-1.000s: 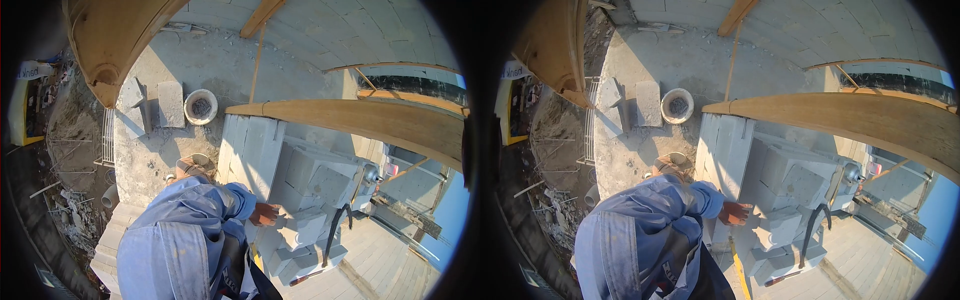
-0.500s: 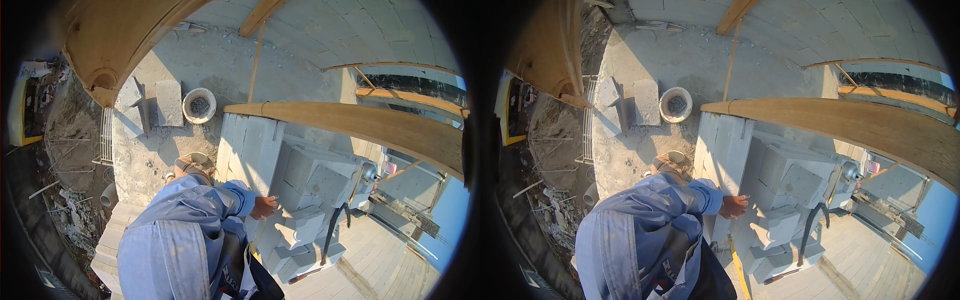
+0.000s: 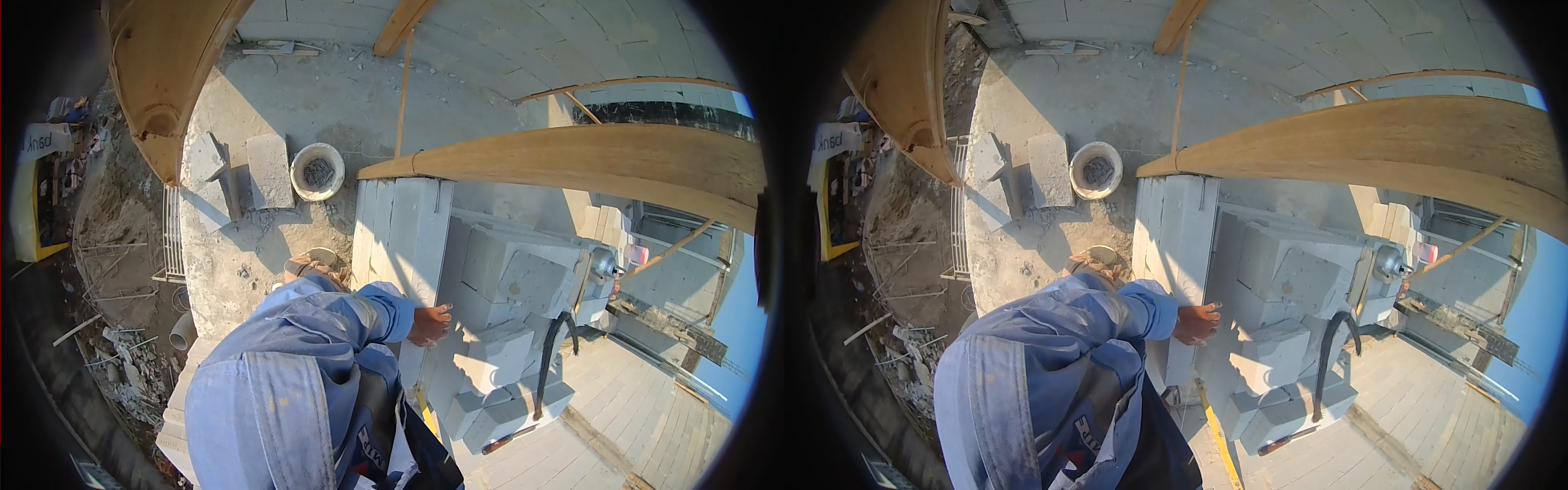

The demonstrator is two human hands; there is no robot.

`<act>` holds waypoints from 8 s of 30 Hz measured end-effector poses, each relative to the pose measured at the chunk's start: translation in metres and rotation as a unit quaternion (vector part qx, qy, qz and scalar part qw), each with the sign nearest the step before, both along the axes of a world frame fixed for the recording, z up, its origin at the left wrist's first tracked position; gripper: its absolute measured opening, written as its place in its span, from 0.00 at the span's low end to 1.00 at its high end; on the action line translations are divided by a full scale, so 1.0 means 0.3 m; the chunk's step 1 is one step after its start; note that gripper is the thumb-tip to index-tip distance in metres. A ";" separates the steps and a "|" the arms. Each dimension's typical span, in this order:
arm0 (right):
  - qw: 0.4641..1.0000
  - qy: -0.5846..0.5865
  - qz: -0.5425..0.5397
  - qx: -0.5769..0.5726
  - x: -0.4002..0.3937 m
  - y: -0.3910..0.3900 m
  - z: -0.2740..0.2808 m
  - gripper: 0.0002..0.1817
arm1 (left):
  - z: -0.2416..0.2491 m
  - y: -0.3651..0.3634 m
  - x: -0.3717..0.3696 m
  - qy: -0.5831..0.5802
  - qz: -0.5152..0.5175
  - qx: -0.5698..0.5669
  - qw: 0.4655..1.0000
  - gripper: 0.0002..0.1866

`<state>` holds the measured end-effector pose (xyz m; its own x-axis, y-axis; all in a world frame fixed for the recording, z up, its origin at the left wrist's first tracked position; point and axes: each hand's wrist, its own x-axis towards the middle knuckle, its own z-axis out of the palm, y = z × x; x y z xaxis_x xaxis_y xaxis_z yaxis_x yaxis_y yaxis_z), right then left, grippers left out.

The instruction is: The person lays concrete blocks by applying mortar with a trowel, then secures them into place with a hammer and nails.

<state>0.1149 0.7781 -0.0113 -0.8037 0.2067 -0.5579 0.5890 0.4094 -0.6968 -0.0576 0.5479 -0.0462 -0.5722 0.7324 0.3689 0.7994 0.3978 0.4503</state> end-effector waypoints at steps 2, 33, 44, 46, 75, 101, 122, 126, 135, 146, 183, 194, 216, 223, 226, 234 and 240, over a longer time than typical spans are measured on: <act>1.000 0.014 0.014 0.023 0.007 -0.003 -0.011 0.10 | 0.004 -0.008 -0.004 -0.007 -0.001 0.000 1.000 0.18; 0.932 0.130 -0.281 0.186 0.732 -0.405 0.265 0.19 | 0.129 0.074 0.087 0.062 -0.007 -0.072 0.995 0.22; 0.943 0.202 -0.101 0.242 0.522 -0.333 0.200 0.18 | 0.078 0.191 0.219 0.000 0.058 -0.128 0.990 0.22; 0.948 0.153 -0.085 0.265 0.502 -0.325 0.153 0.17 | 0.083 0.187 0.223 -0.003 0.063 -0.123 0.990 0.22; 0.834 0.261 -0.011 0.487 -0.469 0.289 0.448 0.21 | 0.116 -0.258 -0.237 0.009 0.206 -0.118 0.971 0.20; 0.832 0.225 -0.018 0.507 -0.593 0.273 0.232 0.27 | 0.133 -0.246 -0.269 -0.126 0.188 -0.211 0.951 0.17; 0.814 0.285 -0.054 0.503 -0.589 0.254 0.248 0.21 | 0.121 -0.262 -0.262 -0.065 0.169 -0.119 0.976 0.12; 0.813 0.281 -0.045 0.508 -0.579 0.256 0.253 0.20 | 0.133 -0.261 -0.258 -0.054 0.176 -0.108 0.977 0.11; 0.803 0.297 -0.178 0.485 -0.225 0.015 0.272 0.24 | 0.090 -0.273 -0.241 -0.014 0.163 -0.055 0.985 0.11; 0.922 0.008 -0.358 0.151 0.740 -0.369 0.020 0.17 | 0.095 -0.265 -0.247 0.009 0.167 -0.229 0.959 0.23; 0.728 0.077 -0.679 -0.059 1.808 -0.662 -0.322 0.14 | 0.162 -0.020 0.686 -0.066 0.017 -0.283 0.957 0.47; 0.703 0.072 -0.707 -0.028 1.721 -0.740 -0.260 0.16 | 0.001 -0.051 0.779 -0.129 -0.165 -0.194 0.958 0.38; 0.441 0.187 -0.861 0.172 1.628 -0.875 0.778 0.25 | -0.392 0.288 0.682 -0.354 -0.385 -0.469 0.712 0.25; 0.403 -0.290 -0.749 0.439 2.279 -0.983 0.944 0.19 | -0.067 0.528 1.257 -0.363 -0.444 -0.402 0.714 0.27; 0.497 -0.301 -0.733 0.354 2.453 -0.979 0.909 0.19 | 0.149 0.551 1.580 -0.293 -0.513 -0.406 0.697 0.36; 0.564 -0.228 -0.740 0.288 2.647 -0.999 0.855 0.22 | 0.161 0.405 1.804 -0.369 -0.507 -0.376 0.683 0.39; 0.578 -0.163 -0.724 0.340 2.626 -0.862 0.926 0.25 | 0.019 0.344 1.439 -0.411 -0.266 -0.318 0.812 0.29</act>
<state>0.9028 0.5196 0.2666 0.6118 0.7906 -0.0256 0.7111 -0.5638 -0.4201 0.3739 0.6512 -0.0406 0.0270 0.8490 -0.5277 0.4677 0.4558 0.7573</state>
